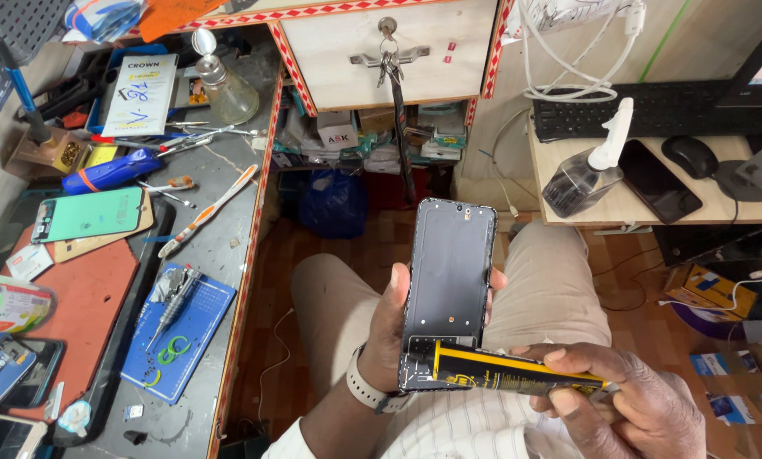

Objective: The person applies adhesive to the edges of a smartphone chassis, then installs a new battery into the phone and connects the battery ribbon cable. The person also cleans the internal area with a toothbrush.

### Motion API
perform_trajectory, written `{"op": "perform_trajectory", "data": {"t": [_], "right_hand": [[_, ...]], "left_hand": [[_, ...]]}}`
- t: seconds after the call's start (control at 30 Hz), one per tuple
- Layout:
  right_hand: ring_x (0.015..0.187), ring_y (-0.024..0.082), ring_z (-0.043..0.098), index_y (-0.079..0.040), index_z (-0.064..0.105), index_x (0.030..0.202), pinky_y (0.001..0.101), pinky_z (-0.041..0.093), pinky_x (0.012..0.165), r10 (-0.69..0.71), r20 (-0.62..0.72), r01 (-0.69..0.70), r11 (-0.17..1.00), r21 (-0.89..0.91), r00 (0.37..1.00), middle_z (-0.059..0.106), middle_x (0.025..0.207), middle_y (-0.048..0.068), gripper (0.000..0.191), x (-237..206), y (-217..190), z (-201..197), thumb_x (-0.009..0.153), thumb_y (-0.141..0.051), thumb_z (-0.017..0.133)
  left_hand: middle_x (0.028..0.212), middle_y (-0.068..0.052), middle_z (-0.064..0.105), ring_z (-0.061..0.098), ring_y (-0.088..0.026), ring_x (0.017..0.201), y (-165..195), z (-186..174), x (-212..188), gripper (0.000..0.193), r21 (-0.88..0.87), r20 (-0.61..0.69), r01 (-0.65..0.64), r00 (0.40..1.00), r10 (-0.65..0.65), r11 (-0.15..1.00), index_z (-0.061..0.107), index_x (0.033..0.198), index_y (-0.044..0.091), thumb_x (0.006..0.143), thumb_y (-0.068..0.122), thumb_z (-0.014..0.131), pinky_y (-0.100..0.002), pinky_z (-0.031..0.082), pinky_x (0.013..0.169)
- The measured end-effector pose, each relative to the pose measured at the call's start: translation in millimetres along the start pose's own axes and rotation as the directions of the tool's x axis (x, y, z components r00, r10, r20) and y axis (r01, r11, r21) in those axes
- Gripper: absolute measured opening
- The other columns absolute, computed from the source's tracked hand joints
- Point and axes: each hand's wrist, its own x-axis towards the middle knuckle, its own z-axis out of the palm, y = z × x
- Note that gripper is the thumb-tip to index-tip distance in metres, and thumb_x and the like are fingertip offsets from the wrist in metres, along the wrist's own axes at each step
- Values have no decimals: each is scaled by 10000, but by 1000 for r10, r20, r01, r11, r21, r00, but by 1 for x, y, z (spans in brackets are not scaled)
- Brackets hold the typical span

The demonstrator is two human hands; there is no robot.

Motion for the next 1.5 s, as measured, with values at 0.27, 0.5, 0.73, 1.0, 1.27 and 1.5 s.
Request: {"op": "perform_trajectory", "data": {"t": [0.27, 0.5, 0.73, 1.0, 1.27, 1.5], "right_hand": [[957, 258, 797, -48, 689, 1099, 334, 657, 733, 2, 88, 1, 999, -35, 996, 784, 1071, 171, 197, 2, -2, -1, 960, -189, 684], [1012, 270, 775, -74, 667, 1138, 325, 657, 727, 13, 148, -9, 1000, -28, 989, 800, 1088, 155, 222, -6, 13, -7, 976, -224, 648], [827, 244, 776, -27, 680, 1157, 333, 668, 678, 135, 177, -146, 988, 54, 975, 785, 1086, 160, 222, -5, 11, -21, 979, -159, 685], [752, 241, 691, -3, 576, 1214, 349, 569, 636, 499, -164, -114, 480, 870, 851, 662, 990, 113, 311, 27, 63, -96, 979, -200, 627], [781, 211, 676, -107, 601, 1172, 339, 528, 671, 568, -462, -66, 677, 733, 681, 678, 986, 49, 210, 87, 130, -169, 974, -163, 643], [829, 218, 671, -84, 627, 1131, 352, 543, 733, 551, -306, -148, 631, 761, 776, 687, 976, 72, 179, 155, 150, -144, 973, -159, 667]], "left_hand": [[1369, -155, 596, 625, -152, 1100, -1, -5, -1, 881, -20, 33, -21, 999, 21, 1000, 460, 1523, 3, 1019, 725, 444, -287, 570, 942], [1364, -175, 607, 631, -160, 1097, 0, -7, 0, 879, 7, 59, -56, 997, 55, 998, 471, 1517, -14, 1039, 724, 443, -282, 580, 919], [1402, -186, 586, 599, -189, 1137, -7, -15, -3, 894, 25, -14, -70, 997, 70, 997, 461, 1483, -33, 1000, 718, 508, -328, 529, 1017], [1366, -314, 566, 600, -365, 1141, 21, -91, 18, 1078, -56, 62, -77, 995, 80, 995, 392, 1538, -47, 842, 701, 736, -500, 507, 953], [1329, -314, 605, 611, -402, 1099, -1, -161, 44, 550, -460, 241, -48, 954, 176, 887, 602, 1431, 28, 1150, 457, 403, -501, 503, 837], [1438, -395, 548, 587, -426, 1228, 3, -116, 15, 930, -377, 163, -321, 900, 403, 869, 374, 1648, 43, 999, 652, 647, -520, 500, 988]]}}
